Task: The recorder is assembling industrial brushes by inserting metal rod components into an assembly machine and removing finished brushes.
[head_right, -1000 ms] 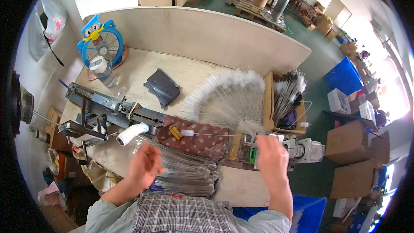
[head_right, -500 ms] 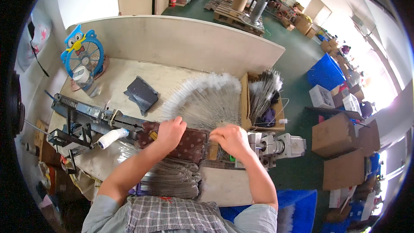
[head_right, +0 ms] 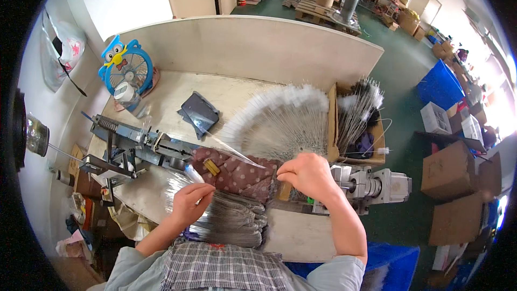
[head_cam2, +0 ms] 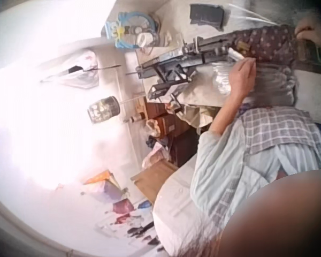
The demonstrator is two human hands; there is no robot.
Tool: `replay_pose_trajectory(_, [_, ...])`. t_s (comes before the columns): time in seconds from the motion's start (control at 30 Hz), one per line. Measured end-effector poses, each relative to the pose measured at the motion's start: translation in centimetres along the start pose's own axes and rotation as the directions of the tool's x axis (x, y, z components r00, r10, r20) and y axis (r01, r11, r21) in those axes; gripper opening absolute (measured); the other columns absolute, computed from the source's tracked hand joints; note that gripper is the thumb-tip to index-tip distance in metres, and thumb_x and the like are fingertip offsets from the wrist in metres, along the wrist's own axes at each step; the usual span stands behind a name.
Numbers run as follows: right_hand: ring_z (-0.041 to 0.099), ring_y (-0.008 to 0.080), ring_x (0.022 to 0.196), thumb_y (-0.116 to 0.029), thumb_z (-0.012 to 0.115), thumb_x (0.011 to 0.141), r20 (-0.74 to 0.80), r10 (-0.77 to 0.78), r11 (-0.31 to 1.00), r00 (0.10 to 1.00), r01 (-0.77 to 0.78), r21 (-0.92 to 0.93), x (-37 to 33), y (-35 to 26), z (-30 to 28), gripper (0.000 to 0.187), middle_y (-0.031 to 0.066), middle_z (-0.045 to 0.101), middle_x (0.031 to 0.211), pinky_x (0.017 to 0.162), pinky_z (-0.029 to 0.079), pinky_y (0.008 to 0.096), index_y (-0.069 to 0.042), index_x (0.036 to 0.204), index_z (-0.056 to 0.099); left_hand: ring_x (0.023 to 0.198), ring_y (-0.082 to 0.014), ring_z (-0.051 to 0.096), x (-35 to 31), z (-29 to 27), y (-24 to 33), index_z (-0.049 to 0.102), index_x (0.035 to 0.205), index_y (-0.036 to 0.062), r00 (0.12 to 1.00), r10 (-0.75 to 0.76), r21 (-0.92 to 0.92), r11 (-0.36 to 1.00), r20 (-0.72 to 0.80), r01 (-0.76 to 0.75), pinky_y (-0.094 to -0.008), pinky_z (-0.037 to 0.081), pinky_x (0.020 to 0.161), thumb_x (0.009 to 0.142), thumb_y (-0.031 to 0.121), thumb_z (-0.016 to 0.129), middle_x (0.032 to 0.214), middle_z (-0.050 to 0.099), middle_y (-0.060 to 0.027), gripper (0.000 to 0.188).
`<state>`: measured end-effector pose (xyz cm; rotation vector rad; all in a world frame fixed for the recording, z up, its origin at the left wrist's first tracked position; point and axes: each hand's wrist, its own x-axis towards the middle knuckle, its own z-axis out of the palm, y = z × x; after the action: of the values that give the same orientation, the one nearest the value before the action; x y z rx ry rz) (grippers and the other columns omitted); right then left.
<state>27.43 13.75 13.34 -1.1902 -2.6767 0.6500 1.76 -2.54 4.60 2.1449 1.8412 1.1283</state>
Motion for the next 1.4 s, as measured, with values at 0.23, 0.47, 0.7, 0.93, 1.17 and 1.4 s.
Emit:
replay_pose_trajectory(0.23, [0.058, 0.0222, 0.079, -0.027, 0.066, 0.074, -0.15, -0.351, 0.915, 0.924, 0.372, 0.155, 5.1, -5.3, 3.2, 0.014, 0.0011, 0.066, 0.074, 0.072, 0.048, 0.0344, -0.014, 0.075, 0.071, 0.074, -0.0156, 0.063, -0.5, 0.9, 1.6, 0.066, 0.098, 0.004, 0.776, -0.494, -0.568, 0.533, 0.393, 0.627, -0.0262, 0.049, 0.066, 0.086, 0.017, 0.062, 0.085, 0.067, -0.0065, 0.018])
replay_pose_trajectory(0.47, [0.056, 0.0229, 0.082, -0.023, 0.065, 0.074, -0.295, -0.346, 0.916, 0.891, 0.389, 0.101, 9.1, -10.2, 9.6, 0.011, -0.0006, 0.064, 0.076, 0.071, 0.048, 0.0347, -0.013, 0.078, 0.068, 0.06, -0.0163, 0.051, -3.1, 0.1, -6.5, 0.064, 0.092, 0.0071, 0.293, -0.503, -0.583, -0.705, 0.813, 0.405, -0.0309, 0.041, 0.059, 0.092, 0.046, 0.043, 0.071, 0.059, -0.0021, 0.044])
replay_pose_trajectory(0.7, [0.058, 0.0234, 0.077, -0.022, 0.068, 0.071, -0.238, -0.275, 0.952, 0.932, 0.299, 0.068, 10.0, -11.6, 9.6, 0.012, 0.0023, 0.064, 0.072, 0.069, 0.049, 0.0349, -0.01, 0.071, 0.068, 0.06, -0.0178, 0.053, 0.3, -5.0, -4.8, 0.062, 0.08, 0.0088, 0.588, -0.606, -0.826, -0.52, 0.536, 0.218, -0.0322, 0.041, 0.055, 0.092, 0.047, 0.043, 0.065, 0.058, -0.004, 0.045])
replay_pose_trajectory(0.93, [0.056, 0.0234, 0.074, -0.02, 0.064, 0.072, -0.185, -0.271, 0.963, 0.945, 0.269, -0.033, 10.3, -12.1, 9.1, 0.01, 0.0017, 0.063, 0.071, 0.067, 0.048, 0.0346, -0.011, 0.071, 0.068, 0.059, -0.0214, 0.064, 1.1, -1.4, -5.4, 0.071, 0.068, 0.0051, 0.608, -0.694, -0.132, 0.611, 0.385, 0.781, -0.0314, 0.048, 0.057, 0.071, 0.058, 0.066, 0.058, 0.063, -0.0089, 0.054])
replay_pose_trajectory(1.17, [0.058, 0.023, 0.077, -0.012, 0.065, 0.074, -0.448, -0.406, 0.895, 0.796, 0.445, -0.02, 8.1, -10.6, 7.9, 0.008, 0.0026, 0.063, 0.074, 0.067, 0.048, 0.0344, -0.008, 0.08, 0.068, 0.061, -0.018, 0.062, -0.1, 1.7, -5.1, 0.064, 0.086, -0.0016, 0.706, -0.654, -0.639, 0.426, 0.272, 0.641, -0.0319, 0.048, 0.057, 0.078, 0.044, 0.066, 0.064, 0.062, -0.0079, 0.047])
replay_pose_trajectory(1.4, [0.059, 0.0245, 0.063, -0.007, 0.067, 0.075, -0.372, -0.332, 0.923, 0.867, 0.38, 0.063, 3.3, -8.7, 10.6, 0.016, 0.0051, 0.059, 0.067, 0.057, 0.048, 0.0352, -0.007, 0.09, 0.064, 0.055, -0.0112, 0.057, 0.4, 2.9, -3.2, 0.052, 0.08, 0.0027, 0.752, -0.618, -0.784, 0.339, 0.231, 0.52, -0.0283, 0.047, 0.049, 0.076, 0.005, 0.063, 0.066, 0.06, -0.0079, 0.012])
